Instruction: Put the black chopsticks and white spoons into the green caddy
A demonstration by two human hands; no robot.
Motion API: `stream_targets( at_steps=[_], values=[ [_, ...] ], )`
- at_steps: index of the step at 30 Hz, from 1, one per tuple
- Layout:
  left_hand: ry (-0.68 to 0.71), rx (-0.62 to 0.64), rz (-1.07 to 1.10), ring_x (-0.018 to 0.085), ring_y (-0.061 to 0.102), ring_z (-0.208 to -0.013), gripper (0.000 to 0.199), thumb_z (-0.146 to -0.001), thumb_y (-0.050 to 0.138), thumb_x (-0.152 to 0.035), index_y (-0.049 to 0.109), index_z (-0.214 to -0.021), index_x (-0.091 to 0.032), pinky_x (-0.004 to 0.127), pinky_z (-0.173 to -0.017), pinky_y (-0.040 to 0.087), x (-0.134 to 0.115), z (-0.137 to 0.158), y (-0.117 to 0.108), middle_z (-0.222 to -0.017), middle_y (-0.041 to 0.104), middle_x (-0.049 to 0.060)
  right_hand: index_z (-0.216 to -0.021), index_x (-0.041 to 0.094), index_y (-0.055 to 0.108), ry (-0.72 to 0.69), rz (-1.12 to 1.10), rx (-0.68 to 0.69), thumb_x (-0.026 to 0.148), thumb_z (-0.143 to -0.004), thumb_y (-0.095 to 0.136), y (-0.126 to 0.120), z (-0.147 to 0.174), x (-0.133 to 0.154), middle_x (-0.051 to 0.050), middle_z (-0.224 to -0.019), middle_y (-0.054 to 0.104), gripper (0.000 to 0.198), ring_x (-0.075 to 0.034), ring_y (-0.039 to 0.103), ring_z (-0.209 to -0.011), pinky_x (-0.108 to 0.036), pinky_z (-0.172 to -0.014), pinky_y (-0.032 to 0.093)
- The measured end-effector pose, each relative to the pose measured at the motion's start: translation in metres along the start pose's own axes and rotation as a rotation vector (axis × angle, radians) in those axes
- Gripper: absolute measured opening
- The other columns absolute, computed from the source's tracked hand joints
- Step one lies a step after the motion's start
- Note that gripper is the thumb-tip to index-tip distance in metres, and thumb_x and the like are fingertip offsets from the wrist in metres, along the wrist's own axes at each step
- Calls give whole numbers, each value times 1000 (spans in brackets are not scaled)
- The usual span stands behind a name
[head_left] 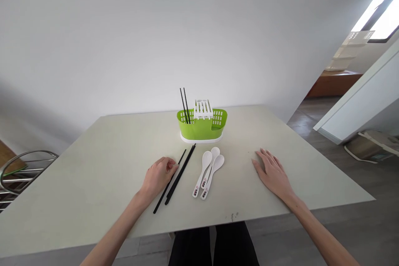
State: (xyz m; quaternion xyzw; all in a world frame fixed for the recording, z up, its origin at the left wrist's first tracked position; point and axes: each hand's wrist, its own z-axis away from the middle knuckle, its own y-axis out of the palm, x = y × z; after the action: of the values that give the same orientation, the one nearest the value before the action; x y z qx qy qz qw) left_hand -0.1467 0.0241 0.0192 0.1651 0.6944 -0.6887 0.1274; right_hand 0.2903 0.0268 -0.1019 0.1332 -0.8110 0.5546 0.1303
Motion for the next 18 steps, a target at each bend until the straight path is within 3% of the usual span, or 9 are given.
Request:
stream_targets(
  at_steps=[5,13,18],
  values=[
    [-40,40,-177,31,74,-91,30,-97,52,-47,72,-95,-25,39,-74,49,-4,7,-17,-100,80,8,-150,18,56,-5,1,15,57,-107,30,-3,1,1,-13,-164,51,63,-30,39,-157,-54,-130,30],
    [-40,64,-110,30,75,-89,40,-89,63,-63,72,-102,-26,35,-68,48,-14,13,-15,-99,80,7,-150,21,56,9,-9,20,56,-107,31,-5,1,2,-11,-164,51,61,-30,39,-157,-55,-129,31],
    [-63,69,-89,29,74,-89,36,-90,61,-59,71,-101,-26,35,-69,49,-8,13,-15,-98,80,6,-149,19,57,1,-11,26,56,-107,30,-8,1,3,-12,-164,51,63,-29,40,-156,-53,-130,31]
  ],
)
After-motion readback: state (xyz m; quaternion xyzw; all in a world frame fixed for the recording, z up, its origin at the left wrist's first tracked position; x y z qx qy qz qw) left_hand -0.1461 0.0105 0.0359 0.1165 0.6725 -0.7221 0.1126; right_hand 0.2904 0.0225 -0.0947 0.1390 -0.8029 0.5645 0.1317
